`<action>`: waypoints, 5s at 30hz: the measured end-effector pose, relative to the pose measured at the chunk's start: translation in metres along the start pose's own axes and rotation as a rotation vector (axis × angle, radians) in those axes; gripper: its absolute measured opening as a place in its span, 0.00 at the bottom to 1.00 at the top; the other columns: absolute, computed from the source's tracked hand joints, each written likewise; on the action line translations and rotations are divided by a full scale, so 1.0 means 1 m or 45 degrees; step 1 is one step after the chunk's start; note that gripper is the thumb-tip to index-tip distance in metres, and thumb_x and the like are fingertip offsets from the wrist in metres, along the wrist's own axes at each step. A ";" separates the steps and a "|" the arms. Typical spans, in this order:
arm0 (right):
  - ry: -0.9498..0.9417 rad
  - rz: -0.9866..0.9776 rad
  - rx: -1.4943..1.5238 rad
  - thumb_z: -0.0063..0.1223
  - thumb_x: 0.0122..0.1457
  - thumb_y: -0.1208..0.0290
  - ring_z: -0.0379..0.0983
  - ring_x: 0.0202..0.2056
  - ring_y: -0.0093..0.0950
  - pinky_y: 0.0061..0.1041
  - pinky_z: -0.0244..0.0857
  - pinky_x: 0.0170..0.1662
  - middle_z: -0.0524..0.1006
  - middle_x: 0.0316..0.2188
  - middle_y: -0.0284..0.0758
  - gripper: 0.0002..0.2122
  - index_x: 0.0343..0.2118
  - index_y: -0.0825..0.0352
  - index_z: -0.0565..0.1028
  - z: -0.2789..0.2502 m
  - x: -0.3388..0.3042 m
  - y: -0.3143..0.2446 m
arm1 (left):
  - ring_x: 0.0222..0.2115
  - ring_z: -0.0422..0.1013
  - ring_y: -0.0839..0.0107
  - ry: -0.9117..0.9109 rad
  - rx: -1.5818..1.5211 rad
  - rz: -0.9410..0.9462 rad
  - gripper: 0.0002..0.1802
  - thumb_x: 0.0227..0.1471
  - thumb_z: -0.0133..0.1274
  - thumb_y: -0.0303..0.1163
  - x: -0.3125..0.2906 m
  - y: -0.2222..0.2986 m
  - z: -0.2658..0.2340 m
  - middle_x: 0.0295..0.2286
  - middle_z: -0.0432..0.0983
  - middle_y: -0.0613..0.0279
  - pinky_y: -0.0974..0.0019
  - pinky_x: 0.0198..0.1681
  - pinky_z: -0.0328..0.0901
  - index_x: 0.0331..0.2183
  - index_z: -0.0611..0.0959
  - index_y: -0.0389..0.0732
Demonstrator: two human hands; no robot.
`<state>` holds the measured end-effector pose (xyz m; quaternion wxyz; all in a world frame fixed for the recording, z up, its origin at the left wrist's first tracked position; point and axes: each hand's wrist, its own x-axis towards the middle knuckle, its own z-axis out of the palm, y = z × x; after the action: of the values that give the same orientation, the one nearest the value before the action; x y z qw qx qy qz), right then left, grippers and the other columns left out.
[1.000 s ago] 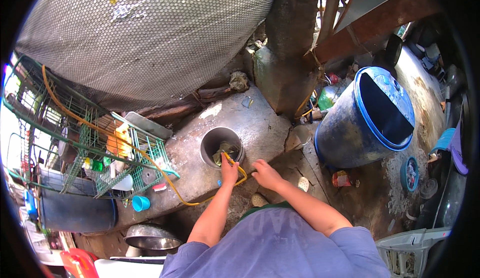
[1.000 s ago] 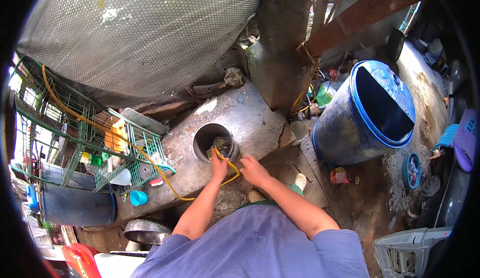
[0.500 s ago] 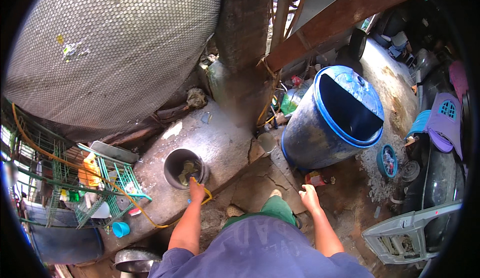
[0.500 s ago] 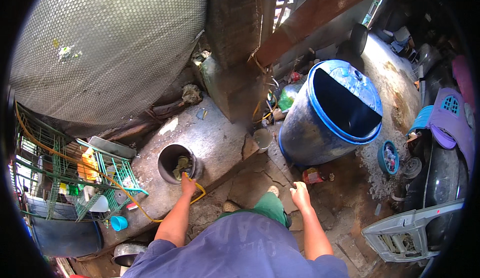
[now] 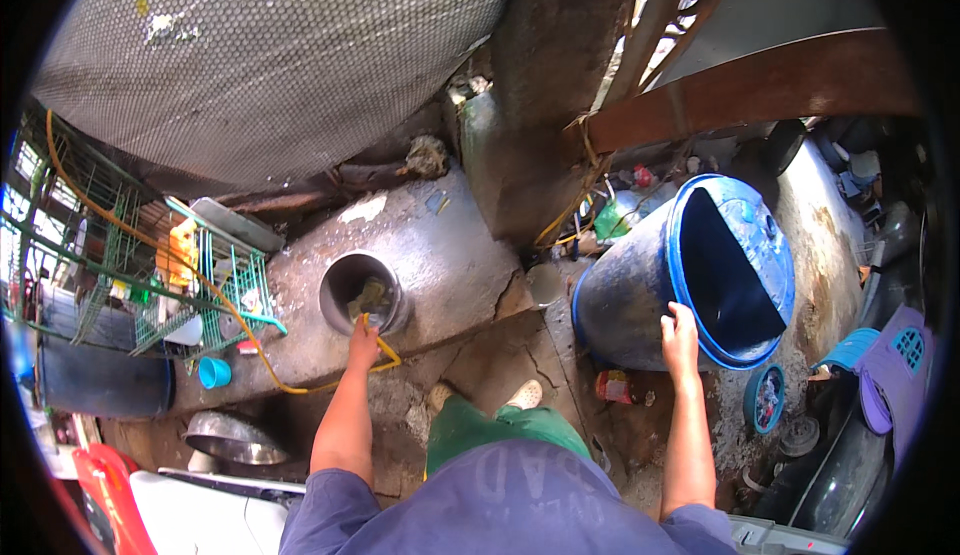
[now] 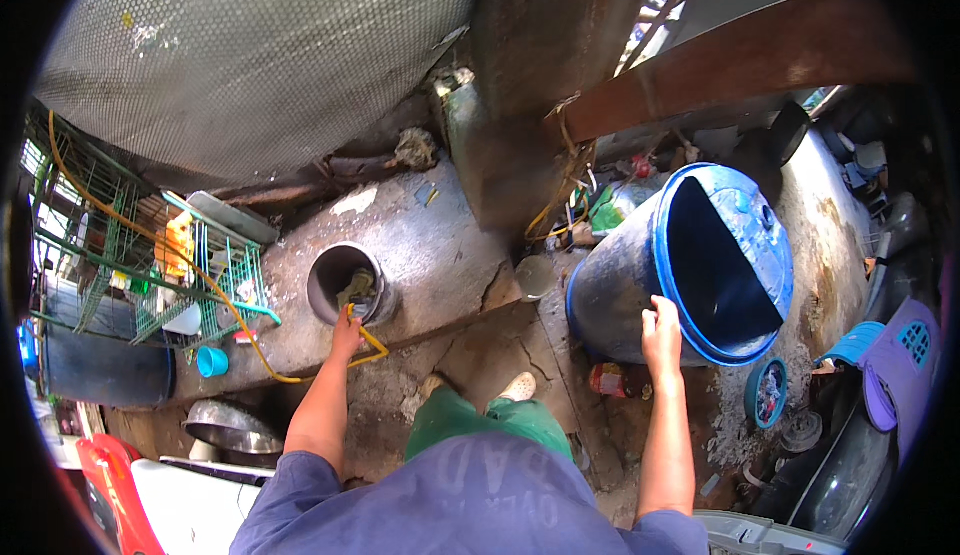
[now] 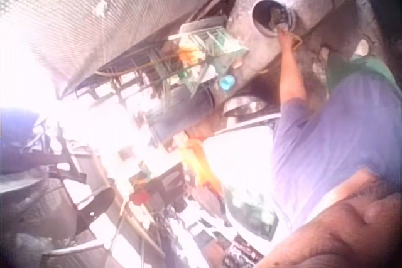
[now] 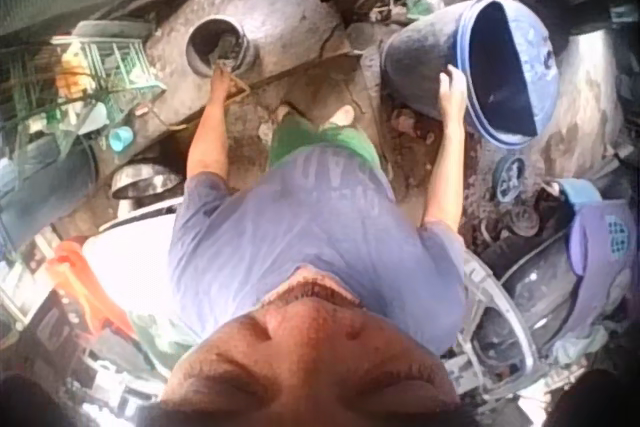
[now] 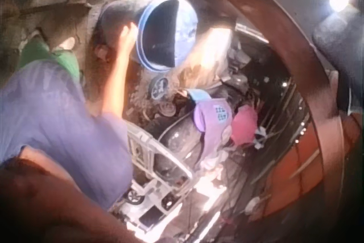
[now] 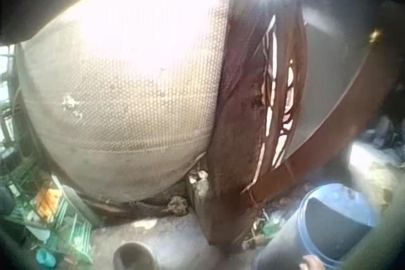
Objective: The person walks through a cluttered auto repair shop, picks up a metal bucket, and carries it to a water source. They connect a yellow hose to a tap and fill the bucket with water.
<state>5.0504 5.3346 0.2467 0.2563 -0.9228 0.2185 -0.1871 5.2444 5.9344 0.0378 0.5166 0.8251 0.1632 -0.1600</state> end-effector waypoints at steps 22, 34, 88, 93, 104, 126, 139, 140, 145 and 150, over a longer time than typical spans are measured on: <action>-0.765 -0.342 0.413 0.53 0.60 0.69 0.74 0.44 0.43 0.34 0.68 0.47 0.74 0.46 0.44 0.15 0.48 0.71 0.72 0.102 0.022 -0.247 | 0.48 0.72 0.59 -0.043 0.052 0.131 0.35 0.57 0.54 0.37 0.018 -0.034 -0.013 0.48 0.74 0.45 0.63 0.51 0.64 0.61 0.62 0.33; -0.967 -0.979 0.236 0.51 0.61 0.65 0.72 0.46 0.47 0.42 0.67 0.49 0.74 0.46 0.47 0.16 0.48 0.69 0.73 0.199 0.101 -0.393 | 0.42 0.73 0.65 -0.060 -0.072 0.113 0.34 0.58 0.53 0.35 0.016 -0.048 -0.009 0.43 0.77 0.52 0.64 0.48 0.66 0.61 0.63 0.35; -1.363 -1.019 -0.047 0.52 0.59 0.60 0.72 0.46 0.48 0.44 0.67 0.48 0.74 0.44 0.48 0.17 0.45 0.69 0.72 0.274 0.083 -0.415 | 0.47 0.70 0.63 0.042 -0.215 0.034 0.29 0.60 0.51 0.34 0.002 -0.032 -0.005 0.48 0.73 0.50 0.63 0.51 0.63 0.60 0.64 0.40; -1.322 -1.036 -0.032 0.53 0.59 0.61 0.74 0.44 0.48 0.44 0.68 0.47 0.74 0.42 0.48 0.15 0.41 0.68 0.73 0.279 0.086 -0.409 | 0.42 0.71 0.69 0.038 -0.163 0.046 0.30 0.60 0.50 0.30 0.001 -0.024 -0.002 0.44 0.75 0.56 0.65 0.47 0.65 0.61 0.63 0.39; -1.385 -1.025 -0.012 0.52 0.59 0.60 0.71 0.49 0.47 0.43 0.64 0.53 0.74 0.47 0.50 0.20 0.48 0.70 0.73 0.282 0.087 -0.409 | 0.40 0.72 0.68 0.178 0.012 0.178 0.30 0.60 0.51 0.37 0.009 -0.057 0.009 0.42 0.76 0.55 0.63 0.45 0.67 0.60 0.65 0.41; -1.386 -1.048 -0.006 0.54 0.56 0.64 0.69 0.52 0.49 0.40 0.63 0.55 0.72 0.50 0.51 0.22 0.51 0.72 0.71 0.268 0.089 -0.422 | 0.58 0.61 0.47 0.056 -0.019 0.127 0.29 0.60 0.43 0.36 0.003 -0.009 0.002 0.56 0.64 0.39 0.55 0.61 0.57 0.59 0.64 0.33; -1.395 -1.007 -0.015 0.51 0.59 0.61 0.71 0.49 0.47 0.41 0.65 0.51 0.74 0.45 0.48 0.19 0.48 0.69 0.73 0.272 0.093 -0.416 | 0.49 0.71 0.60 0.102 -0.208 0.064 0.29 0.58 0.52 0.36 0.009 -0.041 0.005 0.45 0.75 0.49 0.62 0.53 0.63 0.59 0.66 0.39; -1.414 -0.994 -0.050 0.51 0.59 0.61 0.71 0.49 0.47 0.41 0.65 0.51 0.74 0.45 0.48 0.19 0.48 0.69 0.73 0.272 0.093 -0.414 | 0.48 0.71 0.62 0.086 -0.220 0.034 0.29 0.58 0.52 0.36 0.007 -0.040 0.004 0.44 0.75 0.50 0.63 0.53 0.63 0.59 0.67 0.39; -1.372 -0.968 -0.011 0.51 0.59 0.61 0.71 0.49 0.47 0.43 0.66 0.50 0.74 0.45 0.48 0.18 0.47 0.68 0.73 0.279 0.100 -0.405 | 0.44 0.72 0.66 0.076 -0.196 -0.008 0.28 0.58 0.52 0.33 0.004 -0.021 0.000 0.43 0.75 0.52 0.64 0.49 0.64 0.58 0.67 0.38; -1.375 -0.970 -0.020 0.52 0.59 0.61 0.71 0.48 0.47 0.43 0.66 0.50 0.74 0.44 0.47 0.17 0.45 0.68 0.73 0.277 0.100 -0.406 | 0.37 0.71 0.70 0.064 -0.155 0.021 0.29 0.59 0.50 0.31 0.002 -0.016 0.002 0.42 0.73 0.56 0.63 0.42 0.66 0.60 0.64 0.40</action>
<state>5.3850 5.7066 0.2742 0.2391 -0.9015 -0.2813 0.2260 5.2388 5.9395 0.0231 0.5628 0.7974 0.1785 -0.1249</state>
